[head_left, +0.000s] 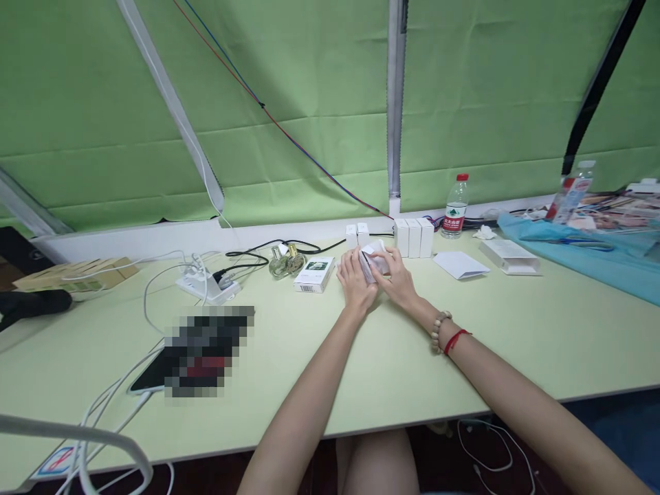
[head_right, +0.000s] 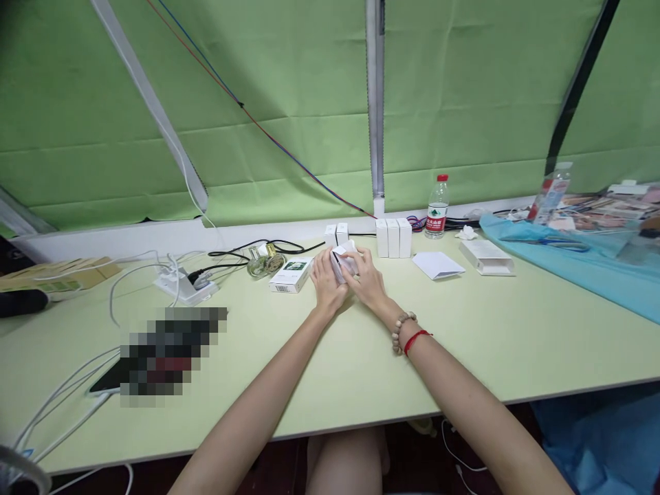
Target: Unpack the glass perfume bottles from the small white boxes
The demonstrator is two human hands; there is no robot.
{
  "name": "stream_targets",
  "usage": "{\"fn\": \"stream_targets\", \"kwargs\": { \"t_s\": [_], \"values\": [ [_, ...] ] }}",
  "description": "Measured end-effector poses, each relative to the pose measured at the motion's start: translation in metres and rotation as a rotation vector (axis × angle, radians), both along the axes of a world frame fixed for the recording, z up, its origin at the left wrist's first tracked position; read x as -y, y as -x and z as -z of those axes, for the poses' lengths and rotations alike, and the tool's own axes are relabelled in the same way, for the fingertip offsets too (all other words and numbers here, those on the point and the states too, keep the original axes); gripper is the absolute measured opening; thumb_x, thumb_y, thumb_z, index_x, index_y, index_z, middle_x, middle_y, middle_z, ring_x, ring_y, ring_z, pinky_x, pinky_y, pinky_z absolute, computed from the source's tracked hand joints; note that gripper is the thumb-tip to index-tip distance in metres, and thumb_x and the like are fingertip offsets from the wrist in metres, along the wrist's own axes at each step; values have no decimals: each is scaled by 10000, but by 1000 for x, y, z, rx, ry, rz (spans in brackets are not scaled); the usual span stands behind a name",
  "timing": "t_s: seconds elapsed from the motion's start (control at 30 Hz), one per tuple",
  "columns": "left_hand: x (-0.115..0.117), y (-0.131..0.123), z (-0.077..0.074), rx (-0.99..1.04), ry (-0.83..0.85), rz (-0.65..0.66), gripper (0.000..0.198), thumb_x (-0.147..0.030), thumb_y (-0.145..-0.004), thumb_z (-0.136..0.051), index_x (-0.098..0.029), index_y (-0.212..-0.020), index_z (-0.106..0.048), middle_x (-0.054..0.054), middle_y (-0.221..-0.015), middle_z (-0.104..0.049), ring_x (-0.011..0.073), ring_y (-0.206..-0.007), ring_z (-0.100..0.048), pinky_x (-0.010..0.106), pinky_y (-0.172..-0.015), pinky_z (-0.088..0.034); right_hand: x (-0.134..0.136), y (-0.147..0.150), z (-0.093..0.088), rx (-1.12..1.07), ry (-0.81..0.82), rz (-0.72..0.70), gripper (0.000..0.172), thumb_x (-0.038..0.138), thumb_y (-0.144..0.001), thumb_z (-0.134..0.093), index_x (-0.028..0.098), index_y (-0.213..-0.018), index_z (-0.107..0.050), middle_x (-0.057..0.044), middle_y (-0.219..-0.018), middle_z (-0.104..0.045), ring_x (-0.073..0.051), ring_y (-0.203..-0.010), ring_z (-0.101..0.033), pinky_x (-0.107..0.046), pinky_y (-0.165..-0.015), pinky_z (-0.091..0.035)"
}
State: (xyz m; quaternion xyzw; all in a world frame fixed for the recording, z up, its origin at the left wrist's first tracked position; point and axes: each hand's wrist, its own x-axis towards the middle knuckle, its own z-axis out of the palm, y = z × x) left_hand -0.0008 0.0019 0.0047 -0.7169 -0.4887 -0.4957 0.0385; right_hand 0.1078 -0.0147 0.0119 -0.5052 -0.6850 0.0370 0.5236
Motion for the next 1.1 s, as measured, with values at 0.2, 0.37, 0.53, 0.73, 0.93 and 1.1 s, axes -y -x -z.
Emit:
{"fn": "stream_targets", "kwargs": {
  "t_s": [0.2,0.37,0.53,0.73,0.93,1.1],
  "values": [
    [1,0,-1,-17,16,-10,608,-229,-713,-463,-172,-1302,-323,123,-1326,-413,248,-1266,-314,434,-1067,-197,-2,0,-1,-67,-33,12,296,381,-771,-545,236,-1028,-574,-64,-1142,-469,-195,-958,-557,-263,-641,-513],
    [1,0,-2,-7,10,-15,618,-229,-706,-467,-174,-1303,-316,123,-1324,-412,248,-1263,-316,428,-1063,-205,-2,1,-1,-125,-42,-30,284,375,-759,-559,244,-1010,-575,-54,-1092,-487,-189,-955,-554,-255,-598,-523],
    [2,-1,-2,-26,14,-24,588,-243,-730,-457,-171,-1298,-326,129,-1318,-418,252,-1263,-319,432,-1063,-202,1,2,-3,-114,-17,-54,266,327,-779,-522,238,-1026,-562,-54,-1063,-505,-180,-883,-571,-259,-592,-519],
    [2,-2,-3,-26,10,-20,564,-247,-741,-459,-165,-1287,-344,125,-1315,-426,248,-1260,-321,431,-1066,-200,2,3,-3,-95,-24,-28,239,321,-786,-512,228,-1002,-555,-52,-1040,-508,-174,-844,-570,-254,-586,-494],
    [1,-1,-2,-8,12,-4,608,-245,-714,-487,-175,-1297,-329,124,-1322,-415,250,-1261,-320,430,-1061,-211,-1,2,-1,-77,-52,-38,233,298,-848,-390,225,-1003,-547,-62,-1016,-521,-175,-839,-557,-274,-616,-479],
    [0,-1,-1,-10,14,8,684,-175,-645,-511,-185,-1300,-316,121,-1335,-402,258,-1268,-310,439,-1067,-196,-3,0,-2,-57,-74,-5,287,210,-855,-312,224,-956,-580,-56,-975,-534,-173,-872,-548,-266,-662,-466]
  ]
}}
